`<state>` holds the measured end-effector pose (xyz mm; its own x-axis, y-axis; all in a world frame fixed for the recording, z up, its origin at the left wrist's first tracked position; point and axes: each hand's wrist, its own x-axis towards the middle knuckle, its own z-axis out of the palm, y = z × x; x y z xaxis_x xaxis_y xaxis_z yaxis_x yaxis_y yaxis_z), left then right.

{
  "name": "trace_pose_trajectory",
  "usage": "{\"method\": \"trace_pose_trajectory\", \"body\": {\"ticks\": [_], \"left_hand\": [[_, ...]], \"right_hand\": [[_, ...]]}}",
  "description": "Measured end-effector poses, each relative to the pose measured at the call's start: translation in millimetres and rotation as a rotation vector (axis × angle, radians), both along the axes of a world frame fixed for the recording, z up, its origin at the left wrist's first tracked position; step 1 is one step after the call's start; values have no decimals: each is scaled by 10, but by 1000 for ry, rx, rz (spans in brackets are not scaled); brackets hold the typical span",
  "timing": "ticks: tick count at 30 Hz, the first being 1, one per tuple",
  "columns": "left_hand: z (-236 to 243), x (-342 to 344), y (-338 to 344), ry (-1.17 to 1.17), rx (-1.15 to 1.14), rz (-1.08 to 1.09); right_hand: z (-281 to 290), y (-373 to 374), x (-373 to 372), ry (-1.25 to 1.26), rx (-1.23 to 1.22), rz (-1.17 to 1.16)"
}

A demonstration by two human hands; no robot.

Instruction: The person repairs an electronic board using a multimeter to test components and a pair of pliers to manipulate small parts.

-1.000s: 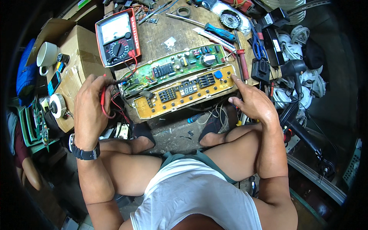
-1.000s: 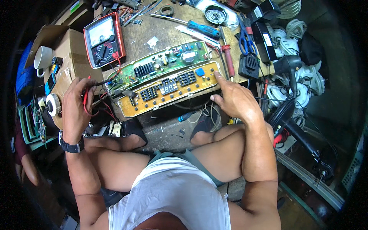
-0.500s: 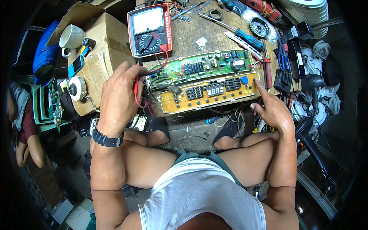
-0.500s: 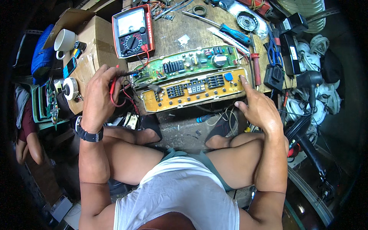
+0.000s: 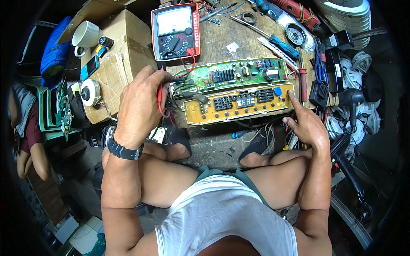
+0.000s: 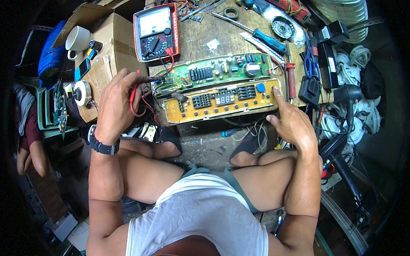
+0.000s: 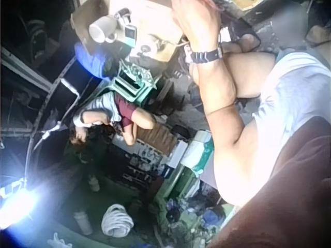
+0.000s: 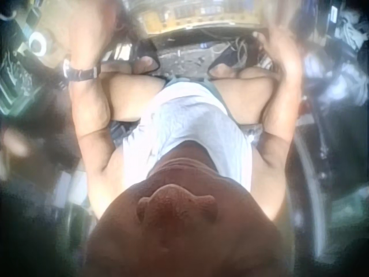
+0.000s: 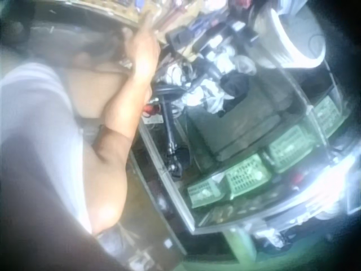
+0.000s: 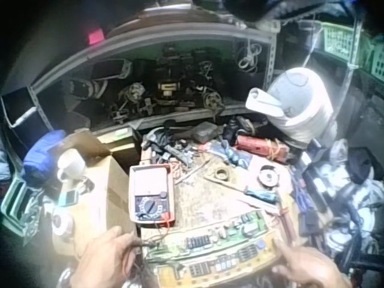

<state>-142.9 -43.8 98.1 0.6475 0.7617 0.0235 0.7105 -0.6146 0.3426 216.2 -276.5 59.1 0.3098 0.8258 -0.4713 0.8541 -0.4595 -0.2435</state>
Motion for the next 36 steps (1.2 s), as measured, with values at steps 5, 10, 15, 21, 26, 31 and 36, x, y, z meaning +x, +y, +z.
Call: {"method": "trace_pose_trajectory", "body": {"ticks": [5,10,15,21,26,31,36], "left_hand": [[-3,-3,13,-4,1,-12],[5,-16,4,4,-13,-9],[14,-26,9,-3,-14,-22],[12,-14,11,-7,-13,-19],[27,-21,-4,2,-21,-13],[31,-37,-15,-23,-18,-9],[5,-43,-11,-32,-16,-48]], "right_hand": [[-1,9,19,-3,-29,4],[-5,-7,30,-12,-27,14],[25,13,1,3,-62,-25],[52,14,27,11,-33,-23],[189,23,83,64,-2,-37],[907,-362,55,616,763,125],[1832,-446,-357,1065,1173,541]]}}
